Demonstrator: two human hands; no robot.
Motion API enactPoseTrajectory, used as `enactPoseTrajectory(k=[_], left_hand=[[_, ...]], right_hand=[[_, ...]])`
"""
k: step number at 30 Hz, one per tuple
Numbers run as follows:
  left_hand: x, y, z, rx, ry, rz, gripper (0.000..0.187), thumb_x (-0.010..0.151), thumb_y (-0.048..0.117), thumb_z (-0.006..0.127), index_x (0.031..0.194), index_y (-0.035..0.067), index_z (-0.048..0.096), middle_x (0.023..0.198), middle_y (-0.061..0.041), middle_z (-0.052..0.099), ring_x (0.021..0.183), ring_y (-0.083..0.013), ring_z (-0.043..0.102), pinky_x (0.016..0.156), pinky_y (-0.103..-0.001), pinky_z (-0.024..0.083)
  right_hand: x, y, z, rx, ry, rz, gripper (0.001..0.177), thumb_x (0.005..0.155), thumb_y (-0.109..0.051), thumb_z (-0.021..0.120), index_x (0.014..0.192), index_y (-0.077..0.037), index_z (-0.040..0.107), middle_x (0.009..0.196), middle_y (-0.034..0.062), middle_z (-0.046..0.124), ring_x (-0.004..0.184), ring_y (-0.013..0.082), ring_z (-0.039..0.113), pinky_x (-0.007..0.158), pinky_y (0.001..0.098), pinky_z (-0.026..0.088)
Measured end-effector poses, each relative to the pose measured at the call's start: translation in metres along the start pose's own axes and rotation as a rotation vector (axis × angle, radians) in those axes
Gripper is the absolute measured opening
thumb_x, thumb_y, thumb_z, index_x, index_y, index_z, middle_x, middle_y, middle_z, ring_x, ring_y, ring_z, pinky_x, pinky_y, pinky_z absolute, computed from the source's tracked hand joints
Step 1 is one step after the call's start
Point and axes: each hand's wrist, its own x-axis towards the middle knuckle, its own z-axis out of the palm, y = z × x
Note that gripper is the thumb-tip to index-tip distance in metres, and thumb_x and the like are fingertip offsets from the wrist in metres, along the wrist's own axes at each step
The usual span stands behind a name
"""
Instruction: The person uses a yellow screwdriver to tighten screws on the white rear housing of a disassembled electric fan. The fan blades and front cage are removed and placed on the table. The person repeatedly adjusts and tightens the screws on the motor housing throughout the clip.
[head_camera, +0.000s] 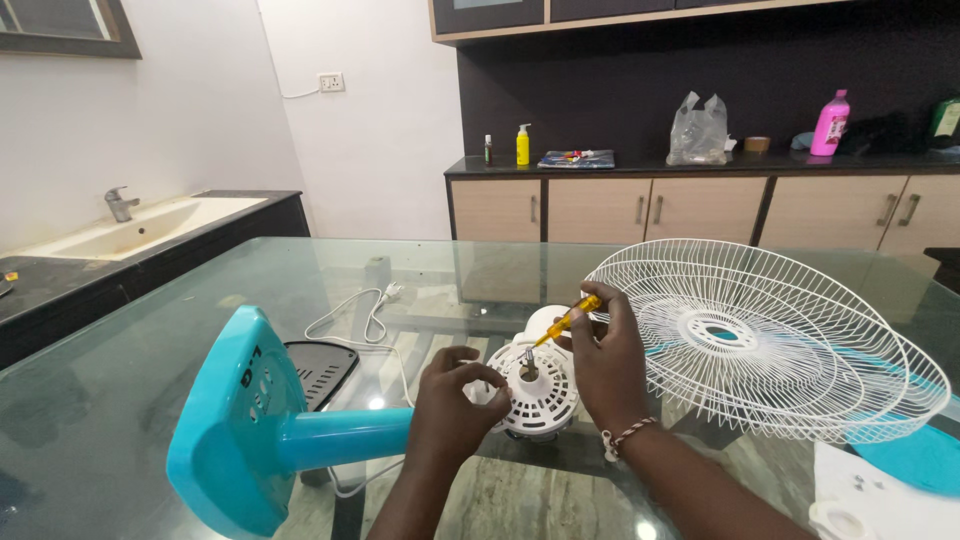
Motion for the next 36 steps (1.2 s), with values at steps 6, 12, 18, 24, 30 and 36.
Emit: enactPoseTrajectory(k=[6, 12, 18, 24, 30, 36], left_hand=[[0.005, 0.026, -0.011, 0.383, -0.065, 0.285, 0.008, 0.066, 0.015, 0.084, 0.072, 0.013, 0.081, 0.106, -0.008, 0.070, 0.099, -0.0308, 0.063, 0.084, -0.044, 0.054], [0.011, 0.029, -0.011, 0.337, -0.153, 0.275, 0.009, 0.077, 0.011, 0.076, 0.083, 0.012, 0.082, 0.090, -0.004, 0.074, 0.092, -0.0284, 0.064, 0.080, -0.043, 0.055], [0.006, 0.018, -0.008, 0.364, -0.260, 0.246, 0.010, 0.087, 0.015, 0.072, 0.087, 0.005, 0.074, 0.099, -0.007, 0.069, 0.102, -0.0286, 0.062, 0.080, -0.044, 0.055], [-0.013, 0.003, 0.009, 0.042, 0.080, 0.257, 0.013, 0.082, 0.006, 0.072, 0.096, 0.004, 0.070, 0.101, -0.009, 0.069, 0.105, -0.0308, 0.061, 0.088, -0.042, 0.051], [-0.018, -0.007, 0.041, 0.003, 0.239, 0.232, 0.016, 0.079, 0.005, 0.077, 0.094, 0.008, 0.073, 0.101, -0.006, 0.069, 0.106, -0.0299, 0.059, 0.089, -0.042, 0.050], [-0.025, -0.014, 0.051, -0.028, 0.334, 0.221, 0.018, 0.072, 0.009, 0.081, 0.088, 0.013, 0.076, 0.102, -0.005, 0.070, 0.114, -0.0293, 0.059, 0.097, -0.045, 0.044]], right_hand=[[-0.003, 0.029, 0.005, -0.036, 0.019, 0.036, 0.034, 0.102, -0.016, 0.053, 0.133, -0.003, 0.049, 0.119, 0.0141, 0.059, 0.090, 0.0181, 0.076, 0.074, 0.0273, 0.066], [0.007, 0.043, 0.006, -0.047, 0.031, 0.145, 0.034, 0.103, -0.018, 0.052, 0.133, -0.003, 0.048, 0.118, 0.0151, 0.062, 0.083, 0.0187, 0.077, 0.069, 0.0286, 0.063], [0.001, 0.049, 0.012, -0.094, 0.115, 0.204, 0.036, 0.104, -0.024, 0.050, 0.135, -0.006, 0.047, 0.127, 0.0126, 0.057, 0.091, 0.0191, 0.075, 0.074, 0.0293, 0.063], [-0.023, 0.057, 0.019, 0.086, 0.216, -0.047, 0.038, 0.108, -0.022, 0.049, 0.141, -0.003, 0.044, 0.122, 0.0159, 0.060, 0.103, 0.0177, 0.068, 0.086, 0.0313, 0.058], [-0.035, 0.075, 0.016, 0.143, 0.312, -0.057, 0.037, 0.109, -0.017, 0.046, 0.143, -0.002, 0.039, 0.117, 0.0123, 0.060, 0.105, 0.0155, 0.068, 0.091, 0.0290, 0.057], [-0.035, 0.089, 0.020, 0.230, 0.332, 0.038, 0.039, 0.108, -0.014, 0.046, 0.145, -0.003, 0.040, 0.117, 0.0100, 0.059, 0.103, 0.0125, 0.057, 0.091, 0.0286, 0.051]])
